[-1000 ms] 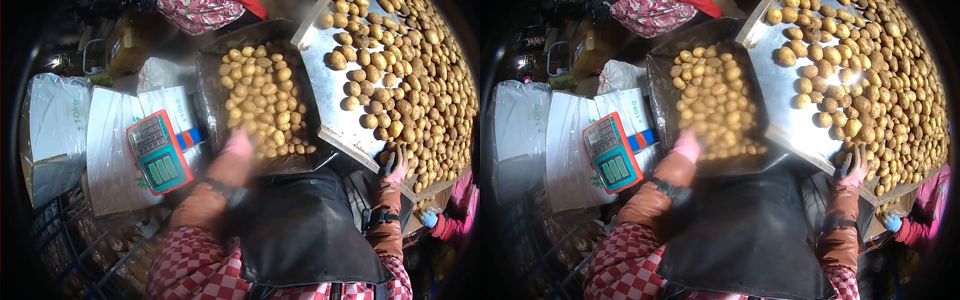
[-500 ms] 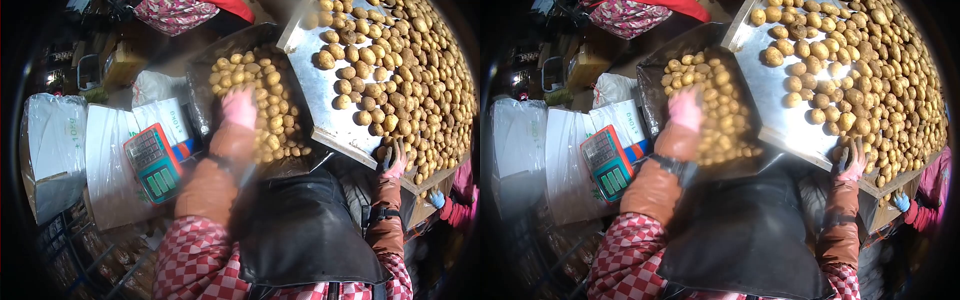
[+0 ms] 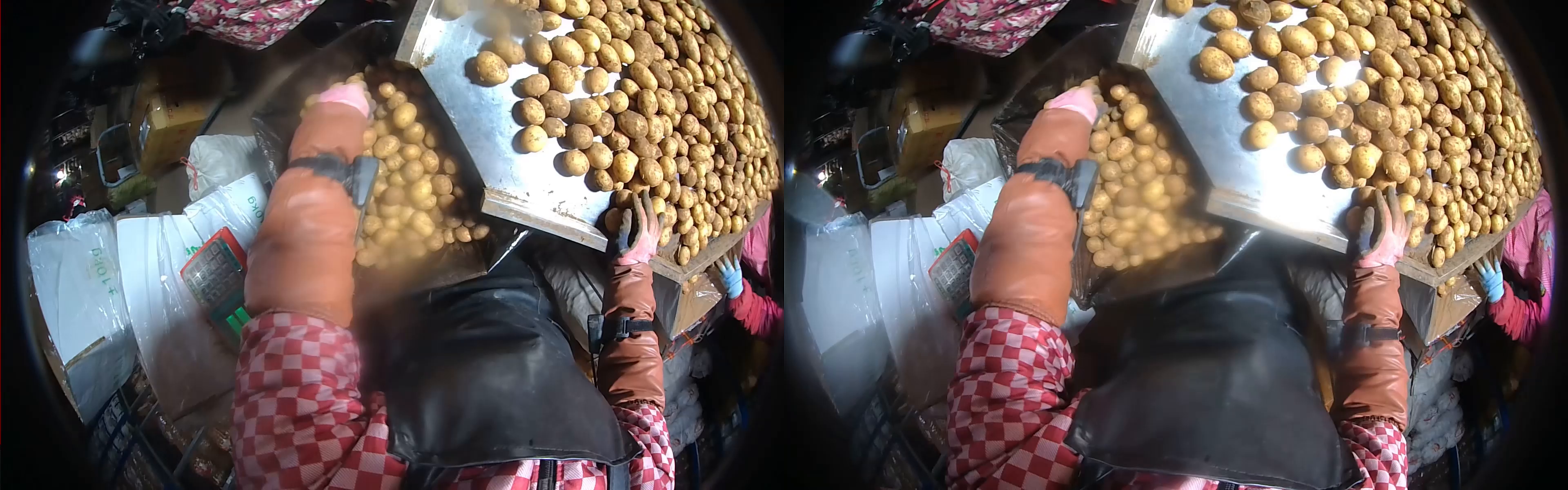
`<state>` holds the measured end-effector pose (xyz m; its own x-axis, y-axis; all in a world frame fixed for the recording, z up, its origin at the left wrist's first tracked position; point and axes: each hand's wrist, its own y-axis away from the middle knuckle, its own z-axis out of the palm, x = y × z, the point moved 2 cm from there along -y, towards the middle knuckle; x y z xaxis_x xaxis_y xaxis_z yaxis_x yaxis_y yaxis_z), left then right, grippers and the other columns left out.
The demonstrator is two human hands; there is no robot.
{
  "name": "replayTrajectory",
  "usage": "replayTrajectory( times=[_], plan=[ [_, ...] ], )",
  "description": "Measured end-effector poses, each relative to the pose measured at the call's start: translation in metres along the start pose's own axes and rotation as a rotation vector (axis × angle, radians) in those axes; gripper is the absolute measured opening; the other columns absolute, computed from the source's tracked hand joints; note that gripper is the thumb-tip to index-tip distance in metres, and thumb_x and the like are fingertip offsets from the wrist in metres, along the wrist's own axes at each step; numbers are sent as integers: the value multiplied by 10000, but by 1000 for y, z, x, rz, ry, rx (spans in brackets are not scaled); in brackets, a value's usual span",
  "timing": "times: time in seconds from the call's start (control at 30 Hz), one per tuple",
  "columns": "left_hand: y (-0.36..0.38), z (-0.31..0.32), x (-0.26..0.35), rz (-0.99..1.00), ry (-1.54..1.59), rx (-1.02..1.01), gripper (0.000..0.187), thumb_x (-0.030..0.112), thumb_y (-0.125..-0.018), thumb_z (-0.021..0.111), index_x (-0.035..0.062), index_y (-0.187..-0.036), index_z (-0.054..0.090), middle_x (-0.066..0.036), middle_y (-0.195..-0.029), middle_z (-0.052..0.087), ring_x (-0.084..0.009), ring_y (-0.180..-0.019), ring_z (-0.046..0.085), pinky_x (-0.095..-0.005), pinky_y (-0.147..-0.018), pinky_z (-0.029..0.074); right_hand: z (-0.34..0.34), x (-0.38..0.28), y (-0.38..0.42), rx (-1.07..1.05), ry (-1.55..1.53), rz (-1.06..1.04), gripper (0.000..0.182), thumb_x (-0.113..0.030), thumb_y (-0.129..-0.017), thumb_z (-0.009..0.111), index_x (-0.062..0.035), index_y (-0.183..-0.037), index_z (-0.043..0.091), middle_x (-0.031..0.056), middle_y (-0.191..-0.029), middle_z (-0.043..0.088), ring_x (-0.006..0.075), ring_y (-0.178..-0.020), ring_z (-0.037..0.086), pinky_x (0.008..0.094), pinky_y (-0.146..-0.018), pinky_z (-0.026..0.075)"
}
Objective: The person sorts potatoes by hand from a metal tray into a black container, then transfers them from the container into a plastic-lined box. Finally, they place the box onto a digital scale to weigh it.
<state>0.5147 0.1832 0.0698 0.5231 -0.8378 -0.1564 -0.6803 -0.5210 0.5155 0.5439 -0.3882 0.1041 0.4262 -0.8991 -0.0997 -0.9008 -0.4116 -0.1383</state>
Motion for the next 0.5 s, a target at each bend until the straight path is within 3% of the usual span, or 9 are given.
replayTrajectory(
  times=[0.03, 0.13, 0.23, 0.27, 0.3, 0.37, 0.43, 0.5],
  plan=[
    [7, -13, -4, -56, 34, 7, 300, 241, -958, 534, 112, -1200, 656, -123, -1160, 681, -244, -1091, 648, -374, -959, 499, 1, 0, 1, 7, -6, 0, 402, -305, -949, 546, -143, -1314, 593, 109, -1403, 531, 277, -1319, 473, 512, -1152, 264],
    [33, -53, -16, 33, 514, -171, 384, 268, -960, 580, 86, -1298, 585, -114, -1160, 661, -194, -1070, 634, -338, -962, 494, 2, 1, 2, 3, -15, 16, 402, -301, -949, 546, -145, -1317, 591, 108, -1407, 528, 276, -1319, 472, 507, -1152, 264],
    [90, -90, -10, 356, 1471, -166, 580, 280, -946, 648, 54, -1435, 432, -100, -1185, 604, -146, -1060, 586, -289, -939, 481, 6, 6, 4, 17, -23, 16, 388, -287, -956, 540, -141, -1311, 596, 109, -1397, 537, 281, -1306, 483, 499, -1143, 277],
    [94, -85, -8, 458, 1265, -53, 617, 261, -971, 619, 33, -1474, 344, -123, -1231, 573, -172, -1100, 573, -291, -922, 490, 7, 7, 4, 21, -24, 17, 385, -286, -958, 539, -139, -1309, 598, 110, -1394, 541, 283, -1302, 487, 498, -1140, 280],
    [67, -45, -23, 308, 1554, -165, 655, 349, -948, 634, 92, -1482, 354, -139, -1258, 582, -239, -1162, 573, -340, -966, 482, 8, 5, 3, 24, -27, 14, 382, -285, -960, 537, -138, -1307, 599, 111, -1390, 544, 285, -1297, 491, 497, -1137, 284],
    [80, -26, -35, 1, 452, -74, 733, 449, -891, 661, 176, -1496, 351, -211, -1358, 526, -325, -1256, 528, -393, -1056, 429, 6, 2, 0, 25, -15, 13, 375, -300, -966, 531, -133, -1291, 610, 118, -1380, 551, 295, -1284, 501, 497, -1132, 286],
    [102, 59, -34, -164, 173, 20, 774, 516, -827, 682, 240, -1484, 380, -233, -1458, 432, -375, -1310, 472, -432, -1088, 398, 7, 6, 2, 13, -25, 17, 373, -305, -968, 528, -131, -1286, 613, 119, -1380, 550, 296, -1284, 501, 496, -1134, 283],
    [137, 72, -28, 29, 274, 68, 672, 451, -873, 647, 189, -1447, 417, -209, -1447, 430, -340, -1285, 481, -434, -1046, 437, 6, 6, 1, 17, -24, 9, 378, -315, -971, 523, -132, -1290, 611, 116, -1382, 549, 295, -1287, 500, 498, -1139, 278]
  ],
)
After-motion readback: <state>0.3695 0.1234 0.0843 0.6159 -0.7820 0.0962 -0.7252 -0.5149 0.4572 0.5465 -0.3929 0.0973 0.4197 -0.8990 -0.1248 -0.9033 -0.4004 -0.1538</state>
